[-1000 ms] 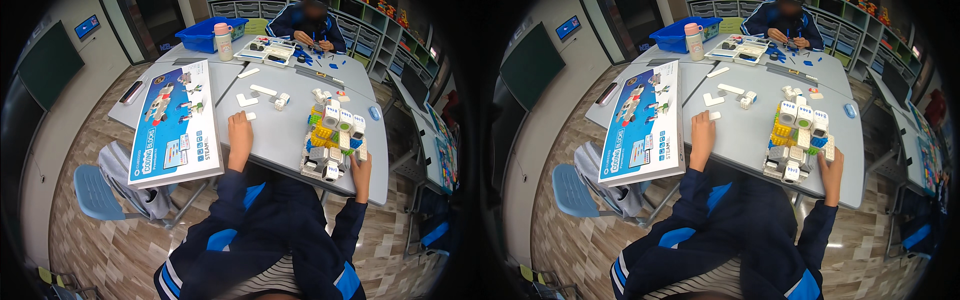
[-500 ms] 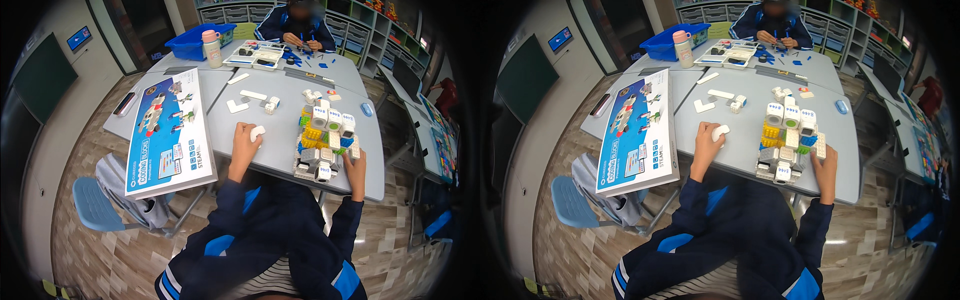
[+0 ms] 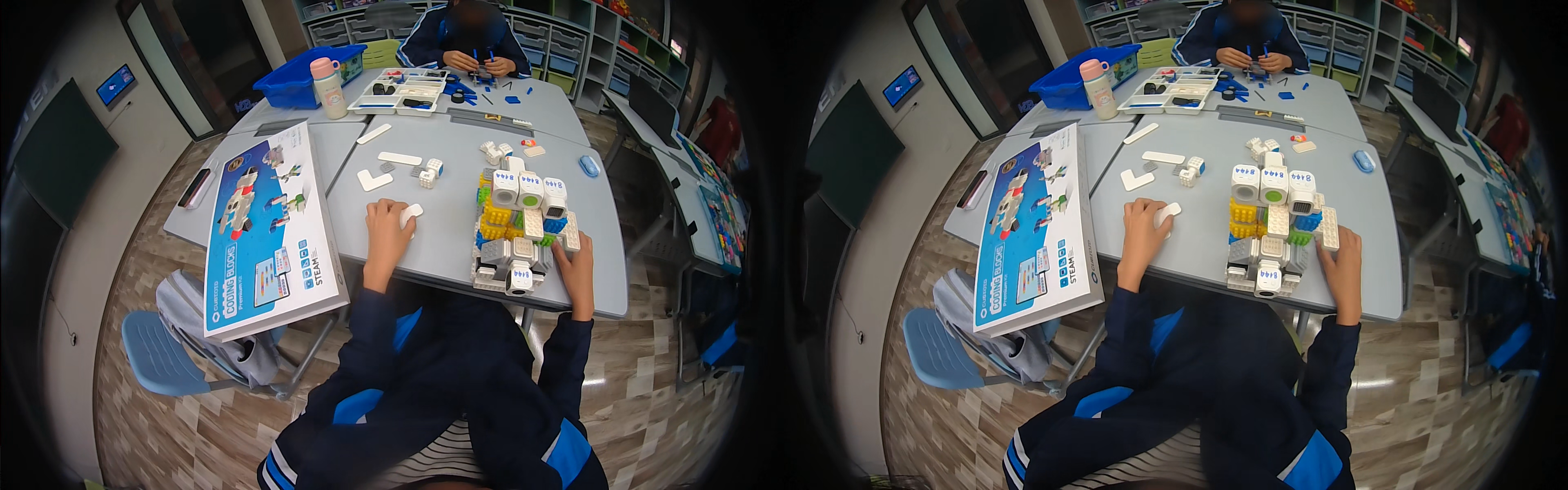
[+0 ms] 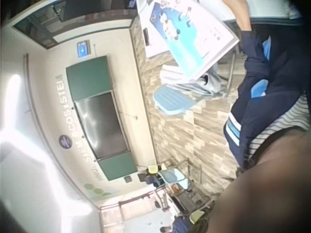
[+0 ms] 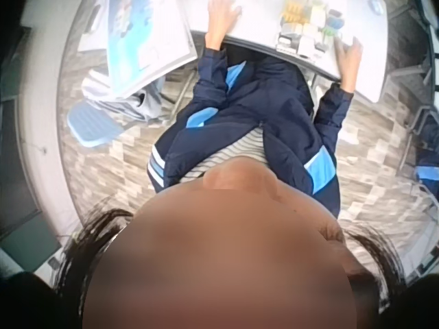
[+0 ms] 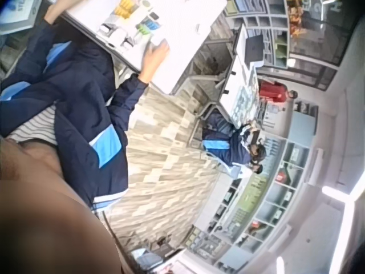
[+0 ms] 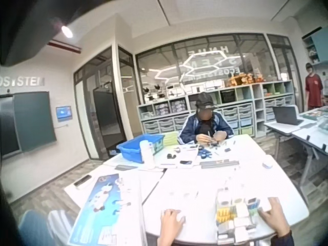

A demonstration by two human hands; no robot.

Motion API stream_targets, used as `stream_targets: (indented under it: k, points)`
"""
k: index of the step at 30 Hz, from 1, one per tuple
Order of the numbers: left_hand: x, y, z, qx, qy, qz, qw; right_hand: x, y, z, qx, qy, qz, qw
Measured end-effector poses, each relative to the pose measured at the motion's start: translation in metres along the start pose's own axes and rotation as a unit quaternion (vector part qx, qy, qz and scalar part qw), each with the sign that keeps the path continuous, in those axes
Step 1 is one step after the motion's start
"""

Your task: The person assembles a multi-colored block structure on a table, repeatedly picking up individual blocks and attaching them to the growing model. They adjust and reposition pieces to fit, occasionally removing and replacing blocks to improve alignment.

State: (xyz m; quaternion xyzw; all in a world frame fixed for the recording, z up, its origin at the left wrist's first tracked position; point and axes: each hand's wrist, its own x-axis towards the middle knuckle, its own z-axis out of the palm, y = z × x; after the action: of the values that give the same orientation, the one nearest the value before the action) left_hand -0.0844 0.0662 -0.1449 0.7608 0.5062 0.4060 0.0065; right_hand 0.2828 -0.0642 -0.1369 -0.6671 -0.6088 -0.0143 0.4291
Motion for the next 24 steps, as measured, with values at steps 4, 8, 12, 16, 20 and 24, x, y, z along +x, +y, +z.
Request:
stream_targets:
  k: [4, 8, 12, 16, 20, 24]
  points:
    - [0.053, -0.021, 0.017, 0.001, 0.057, 0.008, 0.998, 0.000, -0.001, -0.001, -0.002, 0.003, 0.005, 1.000]
    - [0.109, -0.050, 0.040, 0.132, 0.018, -0.045, 0.990, 0.001, 0.002, 0.000, -0.005, -0.001, -0.007, 1.000]
    - [0.115, -0.073, 0.052, 0.092, 0.005, -0.042, 0.995, 0.000, 0.006, 0.000, -0.015, 0.004, -0.029, 0.999]
    - [0.107, -0.063, 0.042, 0.042, 0.036, -0.028, 0.998, 0.001, 0.005, -0.002, 0.017, 0.012, -0.012, 1.000]
    - [0.101, -0.002, 0.003, -0.196, 0.089, -0.027, 0.976, 0.007, -0.015, -0.014, 0.130, 0.134, 0.039, 0.982]
    - [0.052, 0.094, -0.050, -0.455, 0.088, 0.068, 0.883, -0.005, -0.065, -0.043, 0.267, 0.256, 0.051, 0.928]
